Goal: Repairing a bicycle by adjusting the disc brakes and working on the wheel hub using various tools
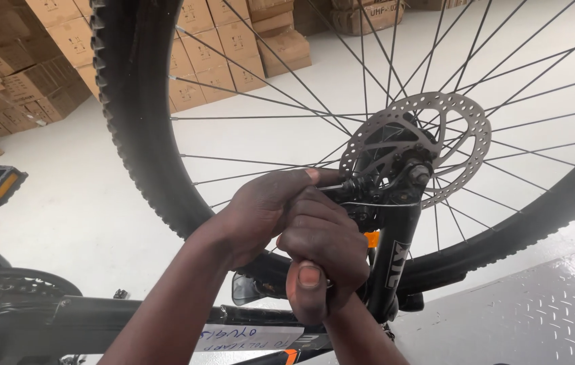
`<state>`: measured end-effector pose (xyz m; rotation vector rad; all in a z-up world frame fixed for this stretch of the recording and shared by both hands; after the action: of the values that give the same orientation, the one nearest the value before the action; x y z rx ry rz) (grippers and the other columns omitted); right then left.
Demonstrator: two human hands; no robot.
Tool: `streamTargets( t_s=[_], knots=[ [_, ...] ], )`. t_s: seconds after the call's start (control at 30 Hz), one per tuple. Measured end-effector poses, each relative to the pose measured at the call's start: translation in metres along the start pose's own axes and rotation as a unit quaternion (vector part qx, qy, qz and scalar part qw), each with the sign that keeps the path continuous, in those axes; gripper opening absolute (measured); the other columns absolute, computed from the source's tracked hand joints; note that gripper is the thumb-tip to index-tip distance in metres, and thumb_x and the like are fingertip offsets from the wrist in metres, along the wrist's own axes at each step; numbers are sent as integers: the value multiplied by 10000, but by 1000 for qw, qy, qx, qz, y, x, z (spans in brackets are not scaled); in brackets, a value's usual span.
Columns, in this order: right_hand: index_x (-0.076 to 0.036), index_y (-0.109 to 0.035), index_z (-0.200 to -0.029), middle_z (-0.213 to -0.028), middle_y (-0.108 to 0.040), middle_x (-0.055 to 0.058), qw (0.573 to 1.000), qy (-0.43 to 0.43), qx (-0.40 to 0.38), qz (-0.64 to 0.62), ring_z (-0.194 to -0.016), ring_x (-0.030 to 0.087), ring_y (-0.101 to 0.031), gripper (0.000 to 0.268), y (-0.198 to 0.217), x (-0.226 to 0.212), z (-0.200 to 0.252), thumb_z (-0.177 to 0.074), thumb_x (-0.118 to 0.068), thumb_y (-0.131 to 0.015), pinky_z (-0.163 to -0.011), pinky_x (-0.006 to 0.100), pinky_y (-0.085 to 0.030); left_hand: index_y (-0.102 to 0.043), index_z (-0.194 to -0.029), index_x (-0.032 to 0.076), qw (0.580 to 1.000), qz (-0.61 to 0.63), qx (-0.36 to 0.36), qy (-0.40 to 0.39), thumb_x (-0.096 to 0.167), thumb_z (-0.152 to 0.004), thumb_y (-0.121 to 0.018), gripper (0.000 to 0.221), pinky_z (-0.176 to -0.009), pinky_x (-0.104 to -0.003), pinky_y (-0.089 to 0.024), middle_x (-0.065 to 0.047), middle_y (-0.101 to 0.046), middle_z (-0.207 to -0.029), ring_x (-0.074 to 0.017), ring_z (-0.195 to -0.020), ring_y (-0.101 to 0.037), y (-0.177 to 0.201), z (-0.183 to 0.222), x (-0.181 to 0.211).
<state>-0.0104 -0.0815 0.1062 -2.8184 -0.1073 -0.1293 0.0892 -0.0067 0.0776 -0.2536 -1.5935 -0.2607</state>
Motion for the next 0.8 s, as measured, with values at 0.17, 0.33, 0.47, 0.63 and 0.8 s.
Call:
streamTargets(
  t_s=[0.17, 0.33, 0.47, 0.63, 0.8],
  knots=[
    [-34, -395, -630, -533, -336, 80, 1000, -4, 20, -13, -447, 200, -340, 443, -1, -4, -1, -1010, -260, -360, -543, 369, -293, -612, -1446, 9, 995, -5, 15, 103, 303, -896, -451, 644, -1023, -317, -498, -190, -733, -1173, -225, -1146, -685, -1, 4, -11],
    [-44, -397, -628, -543, -287, 38, 1000, -18, 15, -13, -454, 173, -291, 420, -2, -5, -8, -995, -244, -361, -535, 356, -252, -614, -1442, 14, 994, 13, 9, 104, 309, -924, -453, 617, -960, -344, -512, -179, -722, -1097, -239, -1093, -684, 3, -3, -19],
    [-69, -433, -682, -597, -339, 19, 985, -169, 16, 16, -526, 129, -284, 333, 4, 15, -23, -967, -230, -371, -551, 317, -226, -607, -1127, 5, 996, 54, -12, 72, 226, -868, -480, 363, -764, -346, -466, -134, -606, -925, -219, -885, -573, 2, -7, -21],
    [-105, -463, -650, -522, -332, -43, 899, -434, -21, 58, -509, 69, -319, 178, -2, 67, -35, -819, -121, -411, -478, 277, -262, -552, -897, 11, 995, 64, 52, 52, -10, -912, -508, 51, -584, -325, -366, -63, -412, -746, -161, -715, -378, 12, 4, -43],
    [-130, -462, -709, -672, -477, -56, 907, -396, -101, 96, -695, 99, -459, 216, -14, 58, -38, -908, -205, -502, -680, 298, -430, -267, -731, 143, 987, -29, 156, 39, 171, -866, -532, 298, -555, -363, -181, -10, -240, -629, -150, -623, -227, 26, 11, -41]
  ],
)
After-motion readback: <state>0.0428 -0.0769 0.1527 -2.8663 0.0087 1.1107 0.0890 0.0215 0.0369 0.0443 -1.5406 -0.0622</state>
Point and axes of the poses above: each hand's wrist, its own z-axis away from the middle knuckle, its own y-axis out of the back of the hand, x = y × z, the point moved 10 cm from there along -z, towards the middle knuckle
